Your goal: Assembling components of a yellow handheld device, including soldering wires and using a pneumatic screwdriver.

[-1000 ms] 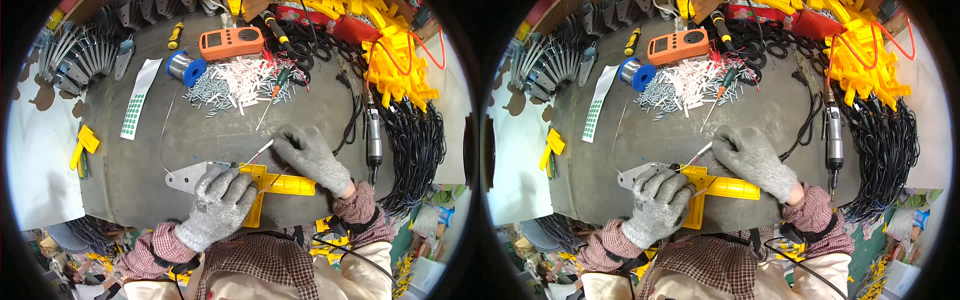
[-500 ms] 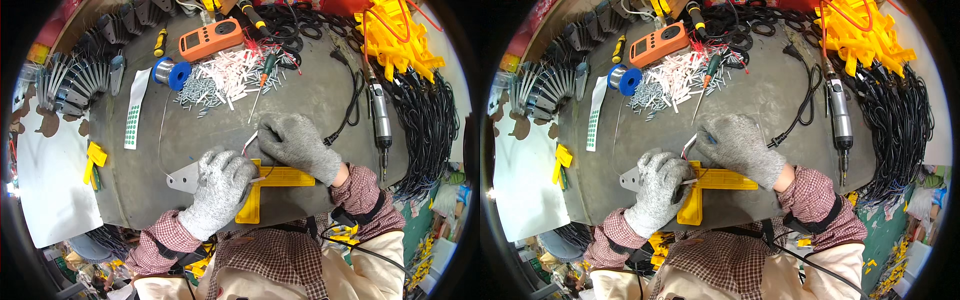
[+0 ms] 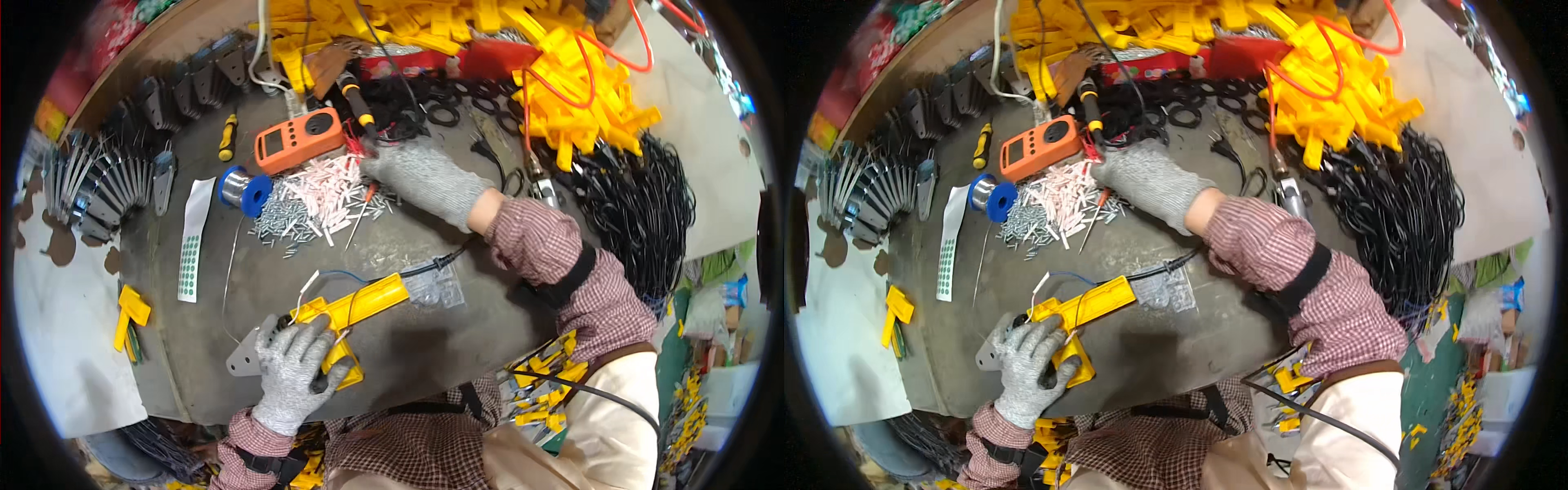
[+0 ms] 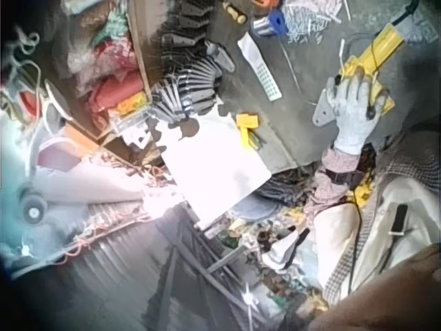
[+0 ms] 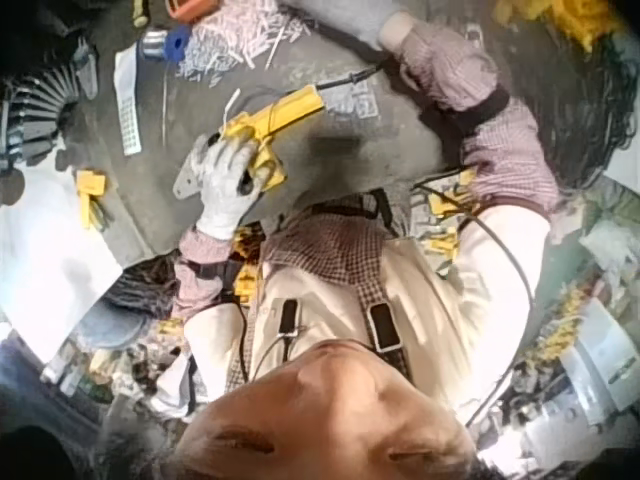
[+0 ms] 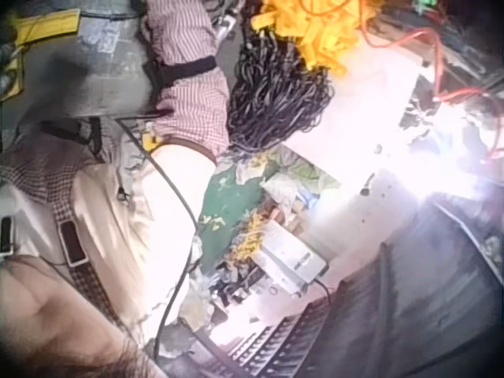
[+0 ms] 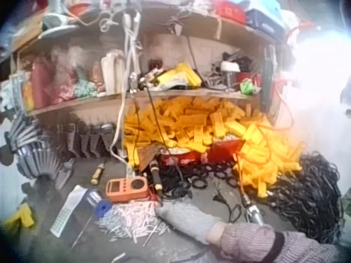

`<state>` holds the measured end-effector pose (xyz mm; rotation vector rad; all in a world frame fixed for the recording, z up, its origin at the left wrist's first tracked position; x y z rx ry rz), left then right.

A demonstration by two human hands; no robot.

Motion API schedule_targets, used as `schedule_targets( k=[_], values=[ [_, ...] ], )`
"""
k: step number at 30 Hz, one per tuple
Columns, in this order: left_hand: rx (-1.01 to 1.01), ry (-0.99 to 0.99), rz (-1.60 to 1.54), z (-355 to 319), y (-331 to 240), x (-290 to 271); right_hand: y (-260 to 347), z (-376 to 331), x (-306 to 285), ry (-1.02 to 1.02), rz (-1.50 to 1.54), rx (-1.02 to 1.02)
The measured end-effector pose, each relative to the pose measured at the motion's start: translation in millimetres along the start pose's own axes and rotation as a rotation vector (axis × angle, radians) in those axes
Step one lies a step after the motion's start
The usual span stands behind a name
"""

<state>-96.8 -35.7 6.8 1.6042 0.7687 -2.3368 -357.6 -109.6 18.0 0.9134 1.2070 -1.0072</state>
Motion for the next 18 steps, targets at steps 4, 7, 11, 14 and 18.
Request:
schedule_targets(
  k=[4, 7, 11, 14, 18],
  values=[
    [-0.036, -0.006, -0.012, 0, 2, 2, 41, -15, -69, -0.169, 0.126, -0.134],
    [-0.073, -0.026, -0.006, -8, 4, 0, 77, -45, -119, -0.028, 0.458, 0.089],
    [-0.052, -0.046, 0.007, -13, 5, 14, 98, -46, -66, -0.033, 0.480, 0.089],
    [-0.042, -0.059, -0.006, -16, 4, 15, 114, -62, -67, -0.318, 1.006, 0.279],
    [-0.040, -0.031, -0.032, -13, 4, 15, 138, -41, -31, -0.222, 0.852, 0.121]
  ],
)
Point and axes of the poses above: each hand's wrist, its own z-axis towards the middle knuckle, its own x-axis out of the palm, y = z × x, the point moved 8 cm from there along z, towards the middle knuckle, and after that the axes turned 7 degrees about -x, right-handed, at the moved point
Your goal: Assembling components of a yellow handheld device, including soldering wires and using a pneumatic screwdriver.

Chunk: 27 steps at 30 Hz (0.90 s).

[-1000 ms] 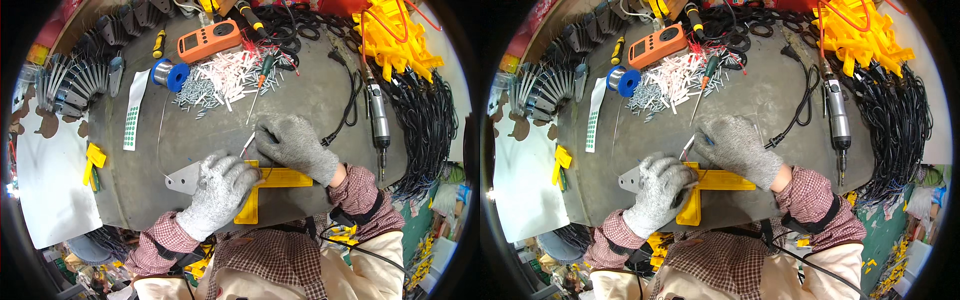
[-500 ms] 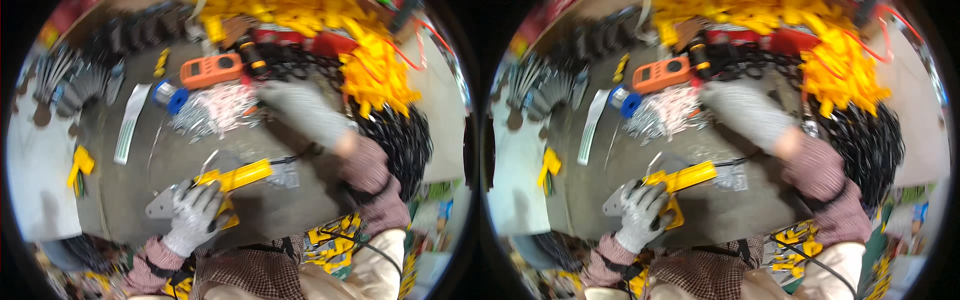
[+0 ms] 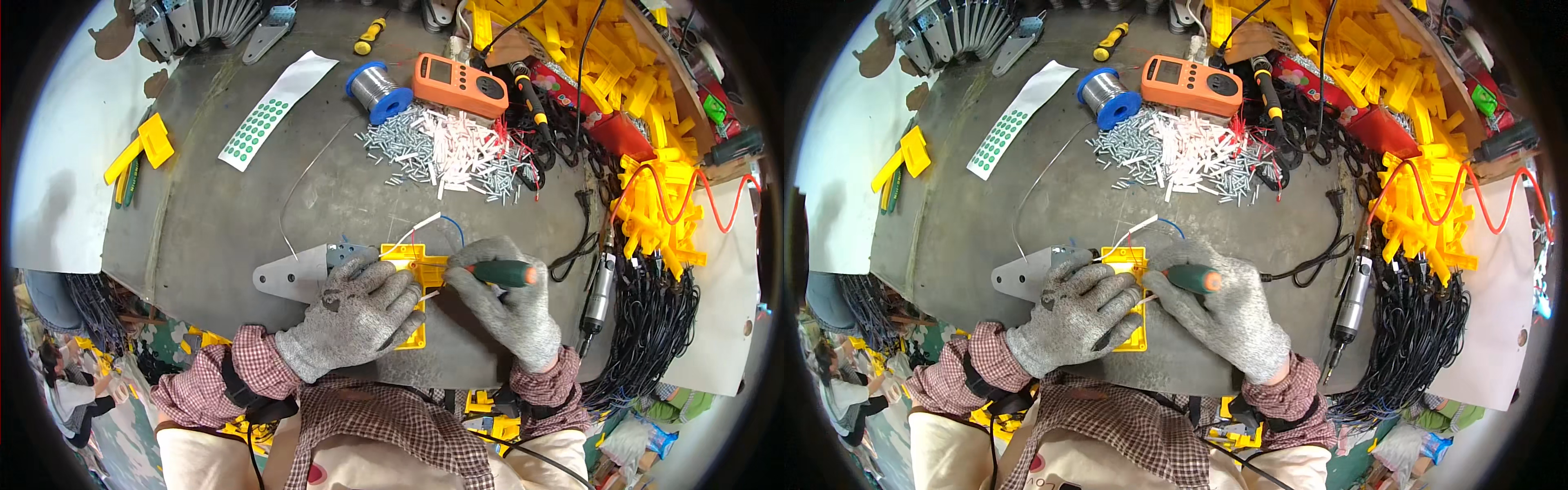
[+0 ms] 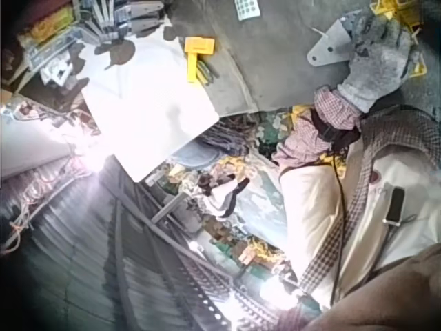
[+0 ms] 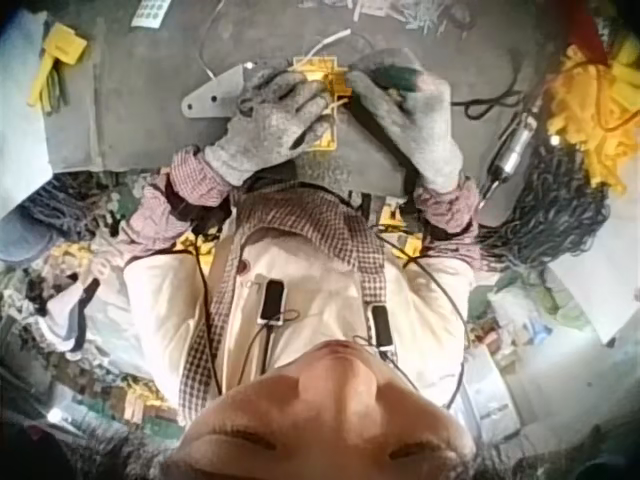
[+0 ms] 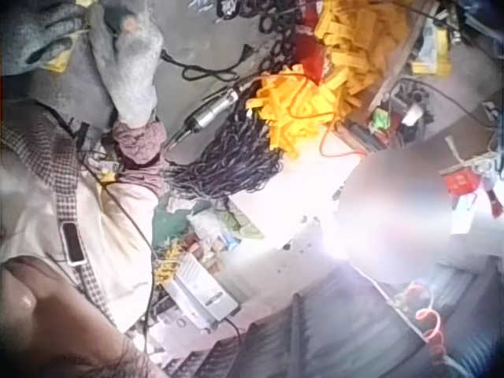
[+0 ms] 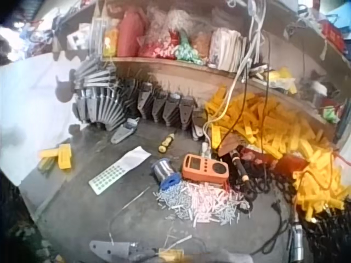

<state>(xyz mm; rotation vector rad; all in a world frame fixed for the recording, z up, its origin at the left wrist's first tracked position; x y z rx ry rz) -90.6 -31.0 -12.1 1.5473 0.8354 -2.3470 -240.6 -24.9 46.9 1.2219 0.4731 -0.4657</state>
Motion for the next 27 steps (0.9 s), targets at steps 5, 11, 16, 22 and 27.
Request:
schedule_targets(
  k=[5, 11, 16, 22, 27],
  values=[
    [0.034, 0.024, 0.058, 0, -3, -1, -7, 0, 6, 0.010, -0.053, -0.017],
    [0.040, -0.010, 0.041, -2, -2, -1, -5, 1, 11, 0.058, 0.005, -0.062],
    [0.039, 0.028, 0.029, 0, -2, -2, 1, 3, 16, 0.184, -0.055, -0.140],
    [-0.024, 0.025, 0.013, 2, 0, -3, 5, 6, 12, 0.179, -0.075, -0.184],
    [-0.021, 0.003, 0.001, 3, 0, -2, 2, 6, 9, 0.181, -0.020, -0.148]
  ],
)
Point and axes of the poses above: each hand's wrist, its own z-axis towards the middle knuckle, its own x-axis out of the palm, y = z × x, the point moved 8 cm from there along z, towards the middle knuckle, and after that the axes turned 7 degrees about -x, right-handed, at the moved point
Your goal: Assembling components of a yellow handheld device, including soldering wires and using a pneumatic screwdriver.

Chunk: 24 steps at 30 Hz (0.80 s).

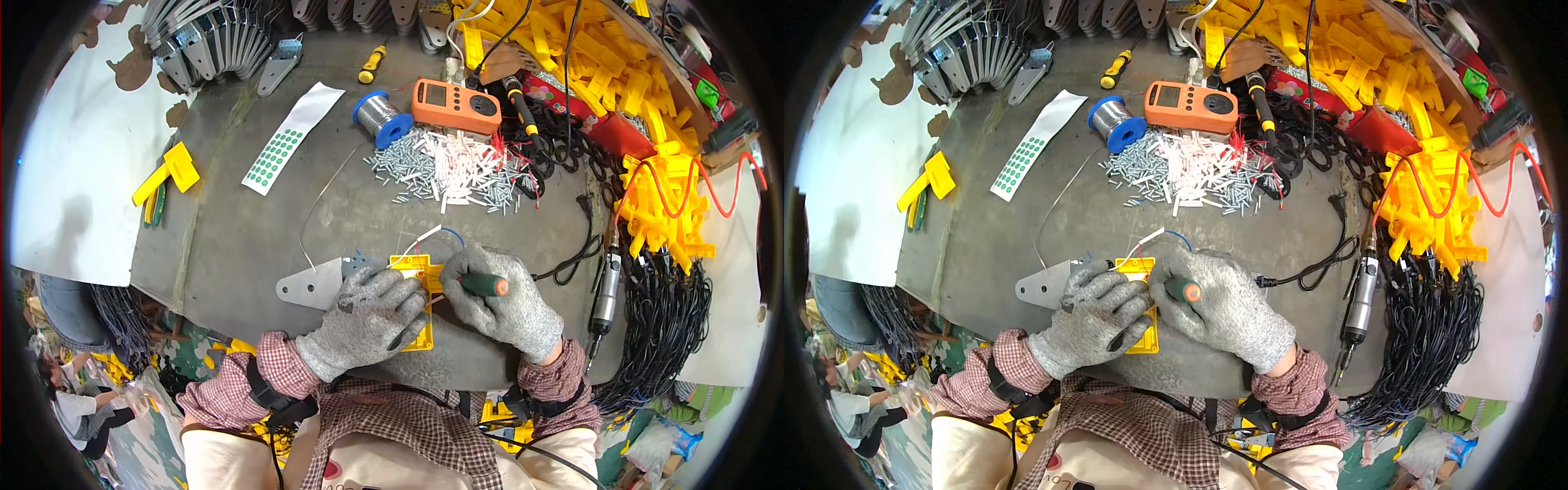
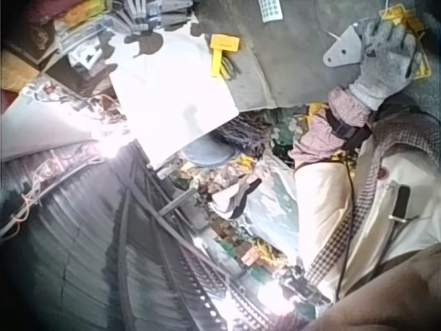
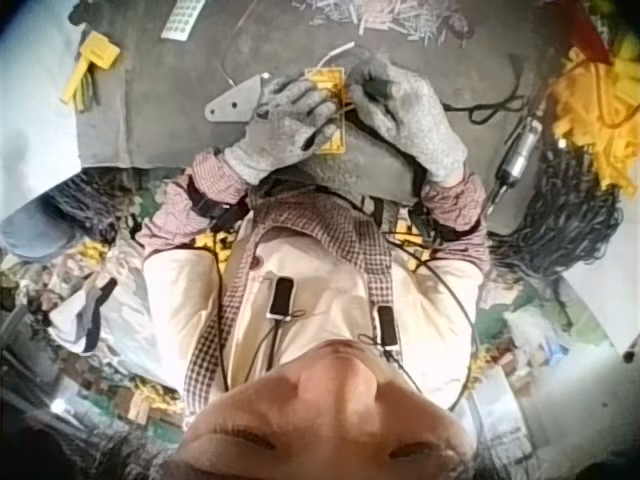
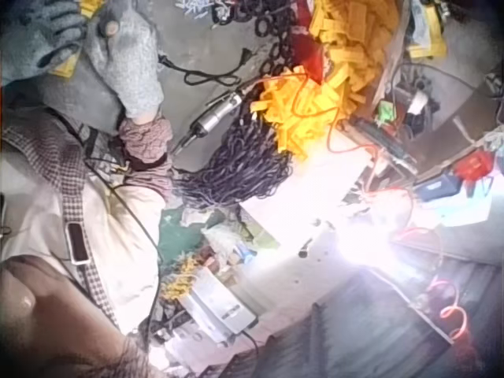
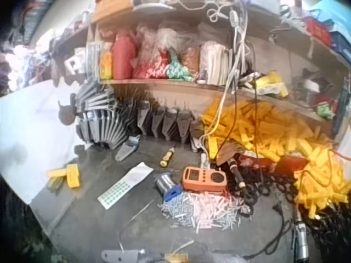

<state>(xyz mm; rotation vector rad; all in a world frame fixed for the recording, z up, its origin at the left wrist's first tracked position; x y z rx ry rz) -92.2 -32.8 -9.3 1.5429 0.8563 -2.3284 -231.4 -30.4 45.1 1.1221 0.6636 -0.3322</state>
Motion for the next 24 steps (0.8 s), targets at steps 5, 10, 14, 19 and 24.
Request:
schedule_targets(
  k=[5, 10, 14, 19, 24],
  values=[
    [0.000, -0.008, 0.000, 1, -1, -1, 2, -3, -2, -0.014, 0.027, -0.010],
    [0.032, -0.020, 0.014, 0, -4, -6, -2, -1, 8, 0.120, -0.067, 0.023],
    [-0.230, -0.120, -0.560, 32, 17, -62, -9, 3, 12, 0.142, -0.053, 0.029],
    [-0.073, 0.052, -0.156, 119, -45, -70, -11, -17, 28, 0.129, -0.145, -0.132],
    [0.186, -0.285, -0.240, 126, -45, -108, -40, -2, 26, 0.371, -0.209, 0.211]
  ],
)
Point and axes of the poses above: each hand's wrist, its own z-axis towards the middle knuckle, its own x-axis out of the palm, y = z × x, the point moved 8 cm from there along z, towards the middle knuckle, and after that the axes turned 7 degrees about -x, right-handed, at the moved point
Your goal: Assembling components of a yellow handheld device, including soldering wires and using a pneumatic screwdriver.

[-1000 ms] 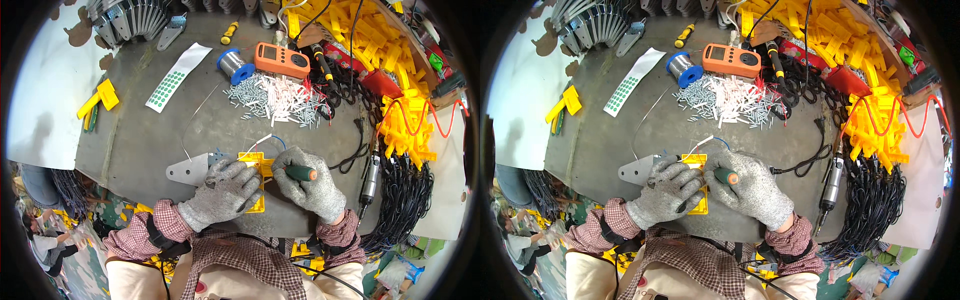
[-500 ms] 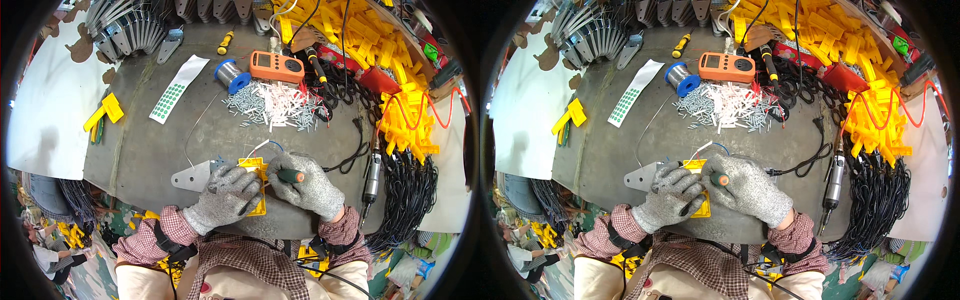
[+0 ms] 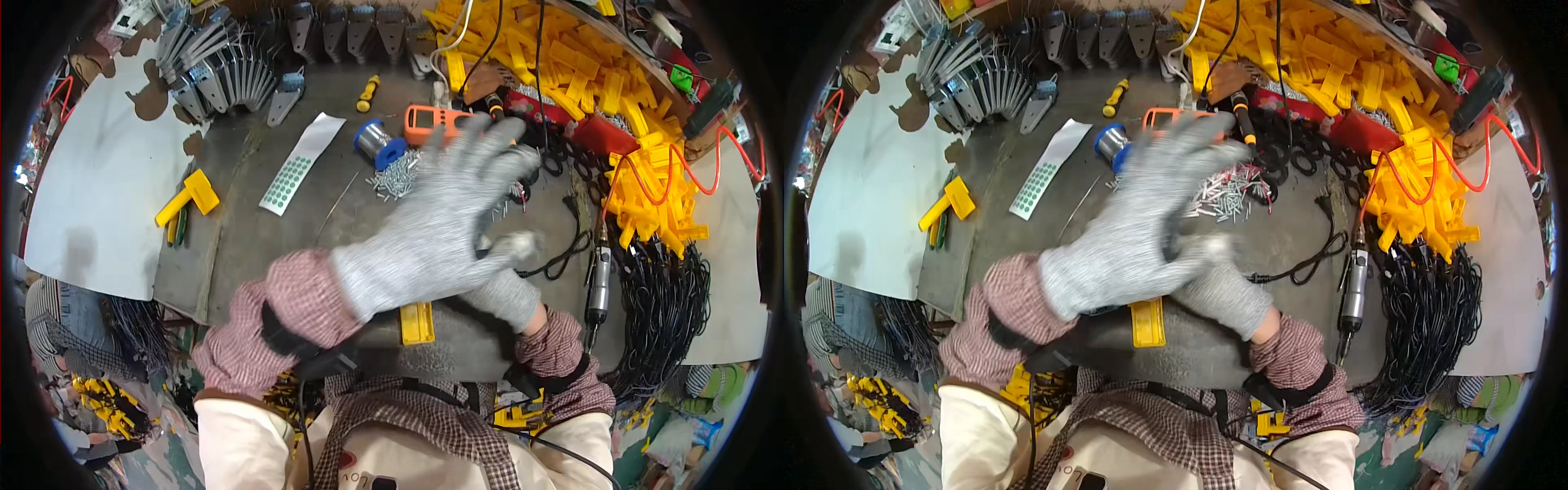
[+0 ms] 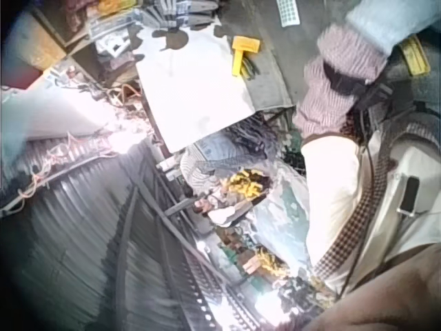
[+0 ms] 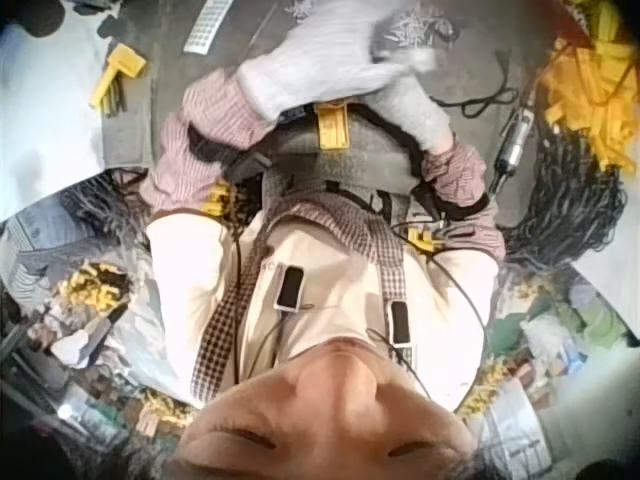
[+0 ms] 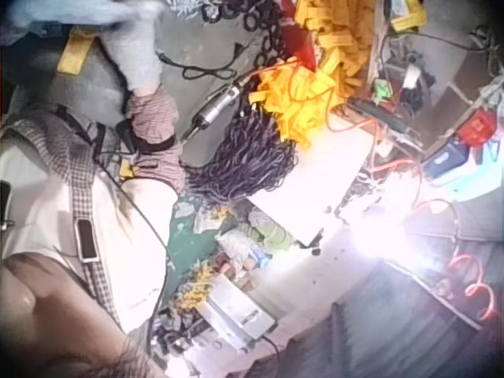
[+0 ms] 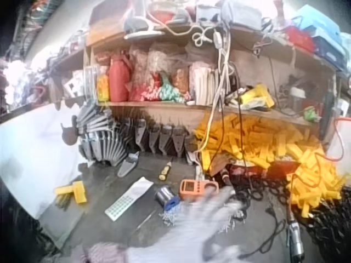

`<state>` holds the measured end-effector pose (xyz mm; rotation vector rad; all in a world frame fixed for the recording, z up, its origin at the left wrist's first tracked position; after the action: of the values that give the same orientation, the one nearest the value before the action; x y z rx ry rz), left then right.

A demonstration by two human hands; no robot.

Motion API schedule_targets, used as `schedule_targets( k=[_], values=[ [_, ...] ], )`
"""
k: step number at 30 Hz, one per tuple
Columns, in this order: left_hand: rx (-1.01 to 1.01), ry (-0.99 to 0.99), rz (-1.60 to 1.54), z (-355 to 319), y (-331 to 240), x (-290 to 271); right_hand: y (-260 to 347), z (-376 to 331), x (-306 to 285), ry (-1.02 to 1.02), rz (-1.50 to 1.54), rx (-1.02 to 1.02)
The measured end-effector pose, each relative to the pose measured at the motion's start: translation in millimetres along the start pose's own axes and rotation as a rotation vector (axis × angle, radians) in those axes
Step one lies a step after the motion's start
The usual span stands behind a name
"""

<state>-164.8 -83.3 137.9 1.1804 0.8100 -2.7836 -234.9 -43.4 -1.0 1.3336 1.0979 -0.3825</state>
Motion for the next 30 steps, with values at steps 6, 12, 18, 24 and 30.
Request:
schedule_targets(
  k=[6, 12, 18, 24, 30],
  values=[
    [-0.011, 0.439, 0.040, -142, 22, 30, -31, -71, -74, -0.253, -0.053, 0.213],
    [-0.077, 0.398, -0.105, -94, 40, 25, -36, -102, -45, -0.216, 0.001, 0.202],
    [-0.162, 0.585, 0.348, -72, 35, 45, -25, -90, -35, -0.320, 0.156, 0.048],
    [0.008, 0.262, 0.472, -140, 16, 40, -17, -94, -32, -0.285, -0.069, 0.061],
    [-0.016, 0.304, 0.287, -162, 28, 58, -30, -94, -21, -0.440, -0.123, 0.075]
  ],
)
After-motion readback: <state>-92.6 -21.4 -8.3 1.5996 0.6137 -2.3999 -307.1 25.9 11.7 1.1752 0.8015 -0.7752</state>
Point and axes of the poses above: each hand's wrist, its own z-axis towards the middle knuckle, its own x-axis out of the palm, y = z × x, the point moved 8 cm from there along z, towards the middle knuckle, and after that the axes turned 7 degrees about -x, right-handed, at the moved point
